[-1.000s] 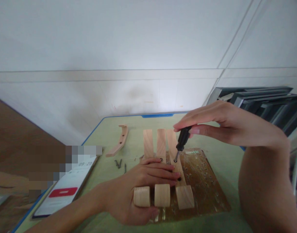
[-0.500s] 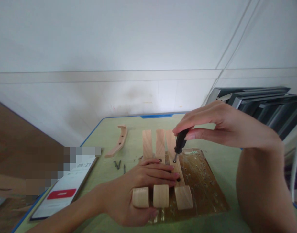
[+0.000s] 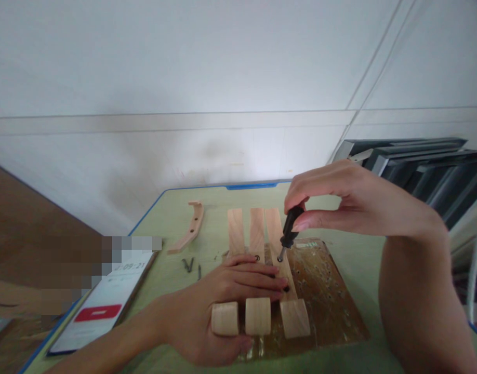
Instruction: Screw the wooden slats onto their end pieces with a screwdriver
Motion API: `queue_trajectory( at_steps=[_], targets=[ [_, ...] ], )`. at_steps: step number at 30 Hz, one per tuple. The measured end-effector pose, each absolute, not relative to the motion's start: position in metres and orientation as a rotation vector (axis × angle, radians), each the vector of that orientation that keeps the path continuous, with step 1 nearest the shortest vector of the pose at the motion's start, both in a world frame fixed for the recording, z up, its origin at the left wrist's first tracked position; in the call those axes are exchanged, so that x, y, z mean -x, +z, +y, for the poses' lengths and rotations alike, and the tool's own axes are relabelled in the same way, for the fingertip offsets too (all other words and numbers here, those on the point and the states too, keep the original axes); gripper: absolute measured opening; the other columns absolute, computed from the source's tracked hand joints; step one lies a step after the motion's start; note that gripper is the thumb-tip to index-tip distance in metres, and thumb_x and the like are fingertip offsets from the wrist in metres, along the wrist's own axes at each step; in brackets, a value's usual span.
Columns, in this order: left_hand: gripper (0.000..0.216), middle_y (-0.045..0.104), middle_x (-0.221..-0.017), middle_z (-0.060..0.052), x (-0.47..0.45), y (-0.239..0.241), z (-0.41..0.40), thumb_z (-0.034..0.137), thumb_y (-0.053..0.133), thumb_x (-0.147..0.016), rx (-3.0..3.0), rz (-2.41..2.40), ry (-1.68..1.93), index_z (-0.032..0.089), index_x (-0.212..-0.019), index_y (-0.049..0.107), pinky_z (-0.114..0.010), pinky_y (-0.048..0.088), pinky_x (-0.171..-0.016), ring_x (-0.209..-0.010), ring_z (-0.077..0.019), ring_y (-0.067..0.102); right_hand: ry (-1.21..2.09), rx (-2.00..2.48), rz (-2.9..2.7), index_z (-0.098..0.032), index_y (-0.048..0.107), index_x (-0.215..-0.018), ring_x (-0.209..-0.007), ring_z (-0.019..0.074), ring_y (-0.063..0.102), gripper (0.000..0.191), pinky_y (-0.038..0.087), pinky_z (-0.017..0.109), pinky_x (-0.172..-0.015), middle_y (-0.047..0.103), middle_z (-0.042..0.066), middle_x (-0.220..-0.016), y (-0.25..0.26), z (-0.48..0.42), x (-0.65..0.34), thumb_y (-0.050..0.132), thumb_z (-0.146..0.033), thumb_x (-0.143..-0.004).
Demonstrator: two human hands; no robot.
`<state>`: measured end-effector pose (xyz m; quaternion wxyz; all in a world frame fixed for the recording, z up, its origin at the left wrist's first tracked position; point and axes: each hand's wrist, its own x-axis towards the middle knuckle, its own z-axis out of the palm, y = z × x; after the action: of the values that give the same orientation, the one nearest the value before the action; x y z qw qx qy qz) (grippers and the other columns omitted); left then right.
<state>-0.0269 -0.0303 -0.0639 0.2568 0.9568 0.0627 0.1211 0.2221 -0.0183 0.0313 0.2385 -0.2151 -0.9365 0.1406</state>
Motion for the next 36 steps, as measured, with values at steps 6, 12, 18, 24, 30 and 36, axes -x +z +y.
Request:
queue_trajectory(
  at_steps=[6,12,18,24,30,36],
  targets=[
    [0.063,0.048,-0.135,0.000,0.026,-0.064,-0.031,0.027,0.055,-0.073,-2.602,0.171,0.338,0.024,-0.131,0.032,-0.034,0.021,-0.112,-0.127,-0.0196,0.041,0.187,0.702,-2.580,-0.008,0.060,-0.080,-0.065,0.0057,0.051,0.014,0.036,0.019,-0.061,0.059,0.001,-0.073,0.030,-0.017,-0.221,0.056,-0.022,-0.083],
    [0.062,0.051,-0.133,-0.001,0.026,-0.065,-0.031,0.028,0.056,-0.073,-2.593,0.188,0.366,0.025,-0.131,0.033,-0.032,0.022,-0.111,-0.126,-0.0187,0.042,0.085,0.788,-2.585,-0.011,0.055,-0.074,-0.060,0.0056,0.045,0.020,0.031,0.021,-0.057,0.053,-0.001,-0.067,0.028,-0.015,-0.223,0.053,-0.027,-0.085],
    [0.063,0.051,-0.132,-0.001,0.025,-0.063,-0.031,0.026,0.057,-0.071,-2.602,0.187,0.360,0.023,-0.130,0.035,-0.032,0.021,-0.112,-0.126,-0.0186,0.043,0.015,0.837,-2.569,-0.014,0.047,-0.062,-0.053,0.0053,0.034,0.032,0.024,0.023,-0.052,0.040,-0.004,-0.057,0.027,-0.014,-0.219,0.050,-0.035,-0.086],
    [0.060,0.050,-0.133,-0.001,0.024,-0.061,-0.032,0.028,0.053,-0.074,-2.588,0.188,0.340,0.024,-0.130,0.034,-0.036,0.026,-0.110,-0.125,-0.0208,0.044,0.025,0.911,-2.537,-0.015,0.033,-0.054,-0.050,0.0048,0.024,0.044,0.018,0.025,-0.049,0.029,-0.005,-0.053,0.026,-0.013,-0.215,0.047,-0.042,-0.086],
    [0.064,0.052,-0.131,0.000,0.025,-0.063,-0.032,0.026,0.057,-0.071,-2.598,0.198,0.361,0.026,-0.130,0.033,-0.034,0.026,-0.110,-0.126,-0.0181,0.044,0.025,0.968,-2.521,-0.015,0.022,-0.053,-0.049,0.0046,0.020,0.050,0.016,0.025,-0.049,0.019,-0.005,-0.052,0.024,-0.014,-0.213,0.045,-0.043,-0.086],
    [0.063,0.049,-0.134,-0.001,0.024,-0.064,-0.032,0.026,0.058,-0.071,-2.593,0.195,0.350,0.025,-0.130,0.034,-0.034,0.023,-0.111,-0.127,-0.0181,0.042,0.014,0.954,-2.490,-0.015,0.020,-0.050,-0.048,0.0046,0.017,0.054,0.015,0.026,-0.049,0.014,-0.006,-0.051,0.023,-0.013,-0.211,0.046,-0.047,-0.085]
  ],
)
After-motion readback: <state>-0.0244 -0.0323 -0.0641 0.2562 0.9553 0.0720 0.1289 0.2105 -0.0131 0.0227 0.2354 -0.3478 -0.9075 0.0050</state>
